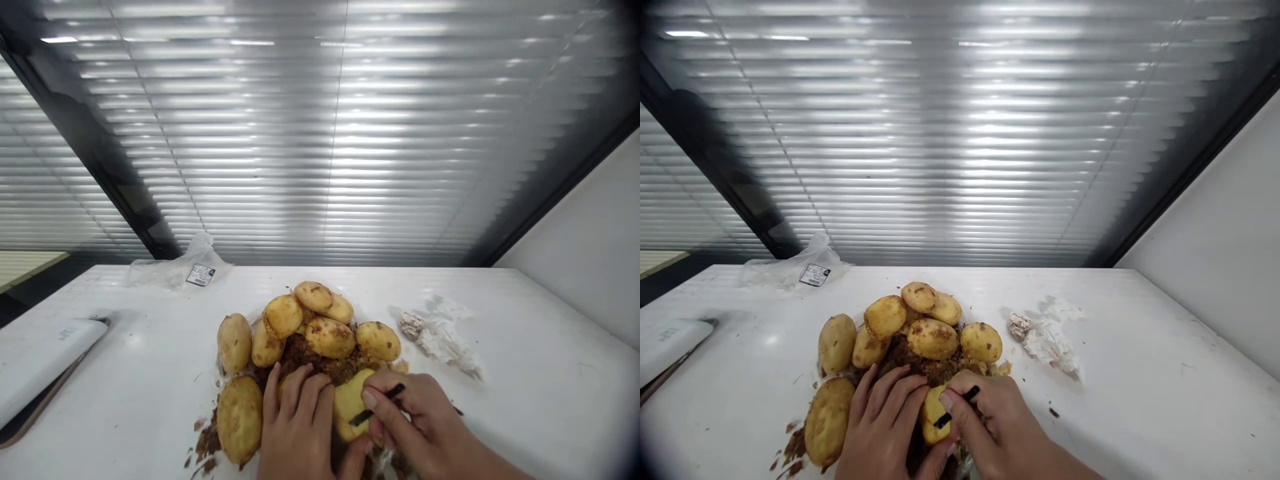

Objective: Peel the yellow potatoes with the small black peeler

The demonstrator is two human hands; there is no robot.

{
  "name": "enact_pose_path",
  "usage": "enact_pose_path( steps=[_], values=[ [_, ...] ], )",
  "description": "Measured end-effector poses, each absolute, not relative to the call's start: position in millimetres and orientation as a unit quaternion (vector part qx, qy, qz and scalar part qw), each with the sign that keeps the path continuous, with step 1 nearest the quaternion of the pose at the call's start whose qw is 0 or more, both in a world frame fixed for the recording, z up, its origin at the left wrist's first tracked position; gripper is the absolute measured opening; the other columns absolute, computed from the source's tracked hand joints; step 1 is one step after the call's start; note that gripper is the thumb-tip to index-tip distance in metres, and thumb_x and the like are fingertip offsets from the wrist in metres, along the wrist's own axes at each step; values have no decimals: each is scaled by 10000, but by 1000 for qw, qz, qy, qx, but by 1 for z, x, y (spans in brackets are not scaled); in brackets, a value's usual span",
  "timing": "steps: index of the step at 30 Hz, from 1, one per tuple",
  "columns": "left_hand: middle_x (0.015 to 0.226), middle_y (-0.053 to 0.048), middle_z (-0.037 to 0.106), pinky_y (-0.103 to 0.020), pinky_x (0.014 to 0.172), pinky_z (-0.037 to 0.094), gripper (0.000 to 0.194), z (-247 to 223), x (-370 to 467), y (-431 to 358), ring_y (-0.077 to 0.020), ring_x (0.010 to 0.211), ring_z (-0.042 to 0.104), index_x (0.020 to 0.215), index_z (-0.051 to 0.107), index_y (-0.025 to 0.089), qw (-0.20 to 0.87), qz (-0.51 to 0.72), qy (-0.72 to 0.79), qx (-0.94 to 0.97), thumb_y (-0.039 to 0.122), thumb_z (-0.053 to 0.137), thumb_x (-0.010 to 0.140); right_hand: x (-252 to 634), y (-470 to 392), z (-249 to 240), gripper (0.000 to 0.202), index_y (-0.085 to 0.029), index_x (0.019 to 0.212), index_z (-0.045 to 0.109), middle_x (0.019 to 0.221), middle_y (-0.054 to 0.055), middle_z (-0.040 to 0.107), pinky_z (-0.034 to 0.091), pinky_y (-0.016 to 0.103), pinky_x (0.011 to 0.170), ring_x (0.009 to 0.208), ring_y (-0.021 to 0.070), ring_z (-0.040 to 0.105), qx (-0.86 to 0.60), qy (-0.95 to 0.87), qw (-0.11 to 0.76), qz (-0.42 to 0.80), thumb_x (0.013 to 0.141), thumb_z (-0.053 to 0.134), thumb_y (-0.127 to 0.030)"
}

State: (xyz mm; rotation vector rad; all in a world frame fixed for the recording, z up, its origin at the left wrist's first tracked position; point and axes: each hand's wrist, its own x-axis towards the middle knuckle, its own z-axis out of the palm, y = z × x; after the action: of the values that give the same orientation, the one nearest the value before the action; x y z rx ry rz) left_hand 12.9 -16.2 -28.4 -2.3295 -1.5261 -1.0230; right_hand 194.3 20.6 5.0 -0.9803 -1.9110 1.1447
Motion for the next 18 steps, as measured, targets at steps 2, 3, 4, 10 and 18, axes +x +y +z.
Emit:
enact_pose_path(
  steps=[2, 3, 4, 10, 18],
  values=[
    [965, -26, 691, -394, 1141, 182, 322, -31, 15, -15, -238, 1002, 571, 992, 628, 187, 102, -352, -508, -780, 477, 568, 867, 198, 13, -6, 323, -220, 707, 574, 565, -5, 612, 415, 203, 431, 449, 126, 531, -418, -662, 344, 519, 950, 535, -429],
    [955, -34, 688, -406, 1124, 202, 327, -33, 16, -15, -242, 994, 570, 984, 626, 182, 110, -365, -509, -772, 480, 531, 886, 200, 8, -13, 331, -215, 712, 587, 573, 0, 616, 416, 203, 422, 446, 127, 531, -437, -627, 348, 542, 933, 563, -460],
    [950, -43, 685, -420, 1104, 225, 333, -36, 18, -15, -246, 990, 567, 977, 624, 179, 113, -377, -514, -762, 476, 493, 904, 201, 3, -19, 355, -208, 709, 597, 559, 3, 608, 417, 203, 418, 437, 125, 525, -454, -599, 363, 551, 922, 575, -492],
    [1040, -74, 670, -489, 1039, 284, 359, -46, 25, -19, -274, 1055, 538, 1018, 622, 159, 66, -399, -536, -741, 442, 415, 945, 187, -19, -34, 482, -178, 689, 624, 536, 18, 584, 434, 208, 427, 422, 115, 511, -488, -538, 448, 521, 931, 523, -582],
    [1132, -49, 655, -459, 1033, 282, 304, -35, 9, -21, -264, 1102, 514, 1108, 607, 173, 64, -312, -511, -799, 385, 577, 892, 174, -15, -26, 525, -169, 639, 594, 515, 4, 549, 417, 215, 401, 400, 107, 474, -500, -502, 511, 486, 840, 603, -654]
  ],
)
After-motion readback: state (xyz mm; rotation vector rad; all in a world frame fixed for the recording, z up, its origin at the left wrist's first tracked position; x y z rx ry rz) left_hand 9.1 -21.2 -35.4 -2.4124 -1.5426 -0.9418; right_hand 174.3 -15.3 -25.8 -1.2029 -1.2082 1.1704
